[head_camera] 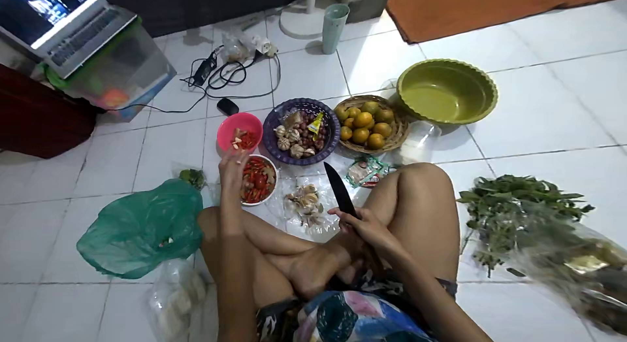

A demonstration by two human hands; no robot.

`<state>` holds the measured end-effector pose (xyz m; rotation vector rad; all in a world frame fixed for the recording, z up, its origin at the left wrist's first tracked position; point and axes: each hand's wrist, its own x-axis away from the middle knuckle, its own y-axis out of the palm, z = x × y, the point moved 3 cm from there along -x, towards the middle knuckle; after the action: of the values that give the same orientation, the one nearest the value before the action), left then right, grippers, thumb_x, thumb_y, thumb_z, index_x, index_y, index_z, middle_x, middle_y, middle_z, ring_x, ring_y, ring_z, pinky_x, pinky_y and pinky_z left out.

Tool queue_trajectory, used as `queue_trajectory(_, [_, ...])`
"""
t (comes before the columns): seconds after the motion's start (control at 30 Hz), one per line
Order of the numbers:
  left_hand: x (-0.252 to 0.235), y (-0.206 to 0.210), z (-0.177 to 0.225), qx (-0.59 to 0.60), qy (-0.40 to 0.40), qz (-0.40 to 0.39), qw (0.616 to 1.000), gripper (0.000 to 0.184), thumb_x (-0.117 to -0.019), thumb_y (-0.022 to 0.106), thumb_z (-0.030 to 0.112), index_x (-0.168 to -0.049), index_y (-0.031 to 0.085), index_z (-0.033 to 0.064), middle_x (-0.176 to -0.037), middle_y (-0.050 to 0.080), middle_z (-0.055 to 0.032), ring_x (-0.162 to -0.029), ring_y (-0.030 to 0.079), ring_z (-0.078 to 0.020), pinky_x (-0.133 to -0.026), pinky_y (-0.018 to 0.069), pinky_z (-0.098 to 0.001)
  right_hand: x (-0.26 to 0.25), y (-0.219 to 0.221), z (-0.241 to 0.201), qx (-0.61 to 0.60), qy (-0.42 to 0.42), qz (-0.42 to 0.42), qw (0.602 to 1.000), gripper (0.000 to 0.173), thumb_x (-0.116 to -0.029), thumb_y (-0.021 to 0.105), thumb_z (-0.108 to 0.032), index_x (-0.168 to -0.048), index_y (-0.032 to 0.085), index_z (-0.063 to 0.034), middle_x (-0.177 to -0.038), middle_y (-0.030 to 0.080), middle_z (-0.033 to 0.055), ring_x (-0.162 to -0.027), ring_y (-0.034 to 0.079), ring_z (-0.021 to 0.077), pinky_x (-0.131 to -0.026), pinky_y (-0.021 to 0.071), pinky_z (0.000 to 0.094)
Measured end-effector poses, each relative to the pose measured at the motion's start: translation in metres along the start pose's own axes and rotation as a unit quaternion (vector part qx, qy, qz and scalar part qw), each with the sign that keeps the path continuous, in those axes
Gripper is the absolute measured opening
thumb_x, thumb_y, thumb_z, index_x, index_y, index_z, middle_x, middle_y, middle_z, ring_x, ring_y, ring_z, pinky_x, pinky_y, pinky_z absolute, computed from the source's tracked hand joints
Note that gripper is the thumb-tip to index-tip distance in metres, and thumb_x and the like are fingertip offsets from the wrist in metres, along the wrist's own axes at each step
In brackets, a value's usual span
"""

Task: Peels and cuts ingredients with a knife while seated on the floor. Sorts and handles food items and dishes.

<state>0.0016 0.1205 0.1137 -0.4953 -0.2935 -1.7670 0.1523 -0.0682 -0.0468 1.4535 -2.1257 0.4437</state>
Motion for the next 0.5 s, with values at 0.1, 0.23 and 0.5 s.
queue_trajectory(0.1, [-0.111,-0.026,-0.129,0.162,0.062,-0.091,0.981,0.044,-0.1087,0.027,0.005,-0.151,0.026,-0.0095,-0.147,0.044,-0.0282,-0.121,0.059,-0.0251,-0.1,0.0502,-0.0335,0.0,0.0,0.006,0.001,-0.006,-0.008,1.0,0.022,-0.1062,0.049,-0.007,-0.109,0.069,0.0006,-0.06,0.055,-0.0066,-0.044,0.04,-0.0015,-0.042,0.0323,0.0153])
queue_trajectory(0.23, [-0.081,-0.005,-0.164,0.178,-0.066,-0.113,0.975,0.045,-0.1036,0.027,-0.005,-0.147,0.031,-0.0116,-0.144,0.048,-0.025,-0.119,0.061,-0.0215,-0.103,0.0485,-0.0311,-0.001,0.003,0.005,0.014,-0.011,-0.016,1.0,0.014,-0.1019,0.057,-0.007,-0.099,0.07,-0.0019,-0.06,0.054,-0.008,-0.045,0.042,-0.0026,-0.043,0.0342,0.0143])
queue_trajectory(0.5, [-0.016,0.016,-0.178,0.11,0.048,-0.263,0.957,0.055,-0.0976,0.045,0.001,-0.15,0.029,-0.0096,-0.15,0.048,-0.0192,-0.133,0.053,-0.0159,-0.108,0.0459,-0.033,-0.005,0.02,-0.018,0.045,-0.047,0.004,0.998,0.006,-0.0961,0.067,-0.008,-0.092,0.066,-0.0028,-0.06,0.054,-0.0083,-0.047,0.045,-0.003,-0.046,0.0379,0.0144])
